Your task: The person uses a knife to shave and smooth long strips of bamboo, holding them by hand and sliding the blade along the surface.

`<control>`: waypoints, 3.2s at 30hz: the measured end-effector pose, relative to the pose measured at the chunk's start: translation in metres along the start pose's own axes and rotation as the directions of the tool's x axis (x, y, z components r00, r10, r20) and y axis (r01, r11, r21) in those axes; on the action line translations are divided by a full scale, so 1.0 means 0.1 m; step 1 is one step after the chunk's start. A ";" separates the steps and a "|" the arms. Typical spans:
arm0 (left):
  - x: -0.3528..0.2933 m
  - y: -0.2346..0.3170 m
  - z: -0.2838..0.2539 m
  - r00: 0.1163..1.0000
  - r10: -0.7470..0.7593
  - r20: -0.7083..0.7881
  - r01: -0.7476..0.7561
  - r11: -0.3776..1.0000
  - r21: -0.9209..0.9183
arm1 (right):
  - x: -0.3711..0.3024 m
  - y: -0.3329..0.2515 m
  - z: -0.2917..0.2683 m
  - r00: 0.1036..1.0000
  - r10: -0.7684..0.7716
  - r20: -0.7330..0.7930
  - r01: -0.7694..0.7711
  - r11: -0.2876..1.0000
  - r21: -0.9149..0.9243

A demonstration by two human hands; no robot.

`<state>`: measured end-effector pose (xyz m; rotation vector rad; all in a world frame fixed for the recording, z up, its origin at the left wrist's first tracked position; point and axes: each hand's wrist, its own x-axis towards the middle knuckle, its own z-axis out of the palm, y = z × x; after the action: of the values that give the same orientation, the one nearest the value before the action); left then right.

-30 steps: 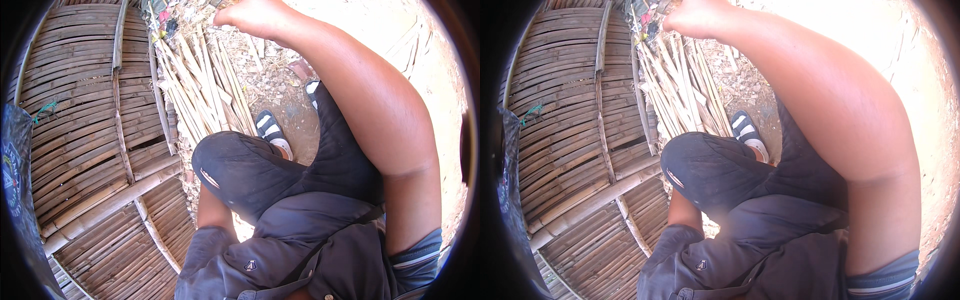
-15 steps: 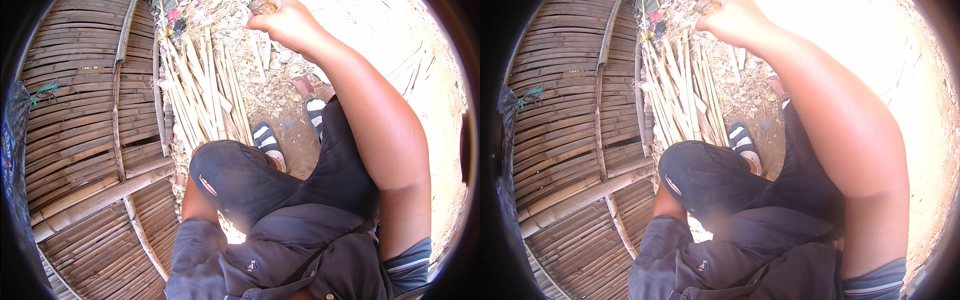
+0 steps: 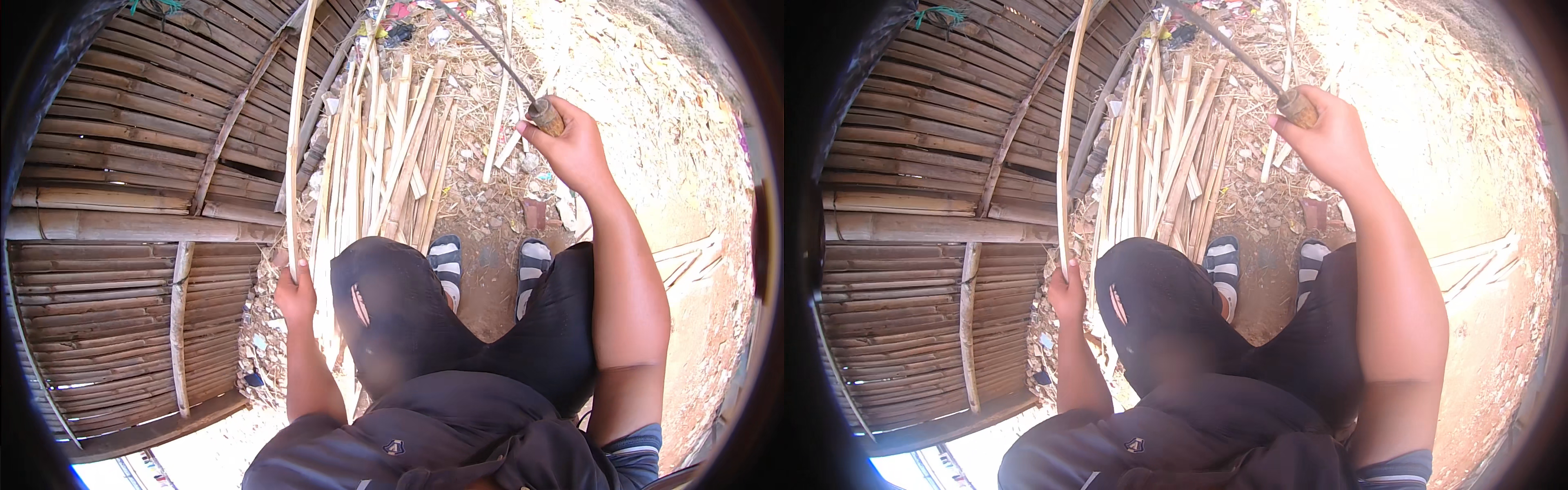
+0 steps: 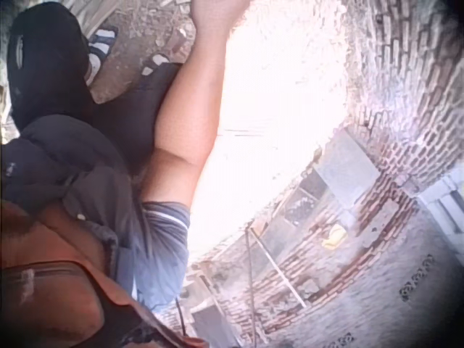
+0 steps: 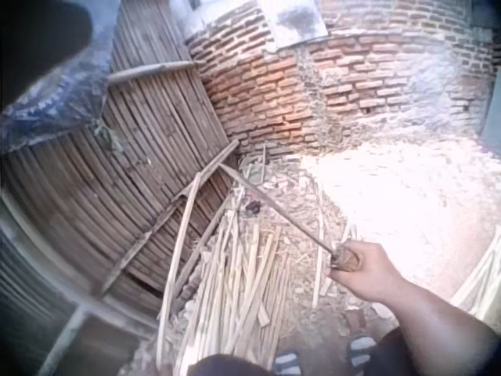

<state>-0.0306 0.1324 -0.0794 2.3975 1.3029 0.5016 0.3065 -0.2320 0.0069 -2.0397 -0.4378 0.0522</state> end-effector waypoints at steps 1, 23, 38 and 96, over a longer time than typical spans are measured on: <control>0.08 0.11 -0.05 0.999 0.010 0.031 -0.008 0.997 -0.081 | -0.01 -0.07 0.01 0.998 -0.043 0.037 0.044 0.999 -0.029; 0.12 2.55 0.24 0.846 0.438 0.304 -0.305 0.865 -0.398 | -0.10 0.00 -0.55 0.990 -0.142 -0.027 0.115 0.888 -0.445; 0.10 2.49 0.21 0.810 0.587 0.003 -0.511 0.708 -0.487 | -0.10 -0.07 -0.76 0.967 -0.087 -0.238 -0.007 0.930 -0.367; -1.44 -0.51 -0.25 0.894 0.397 0.205 -0.327 0.894 -0.306 | -0.18 -0.09 -0.40 0.937 -0.118 0.329 0.277 0.826 -0.491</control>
<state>-0.1525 0.0397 -0.1012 2.3833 0.6263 0.4071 0.2954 -0.2679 0.0320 -2.5308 -0.9349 0.1093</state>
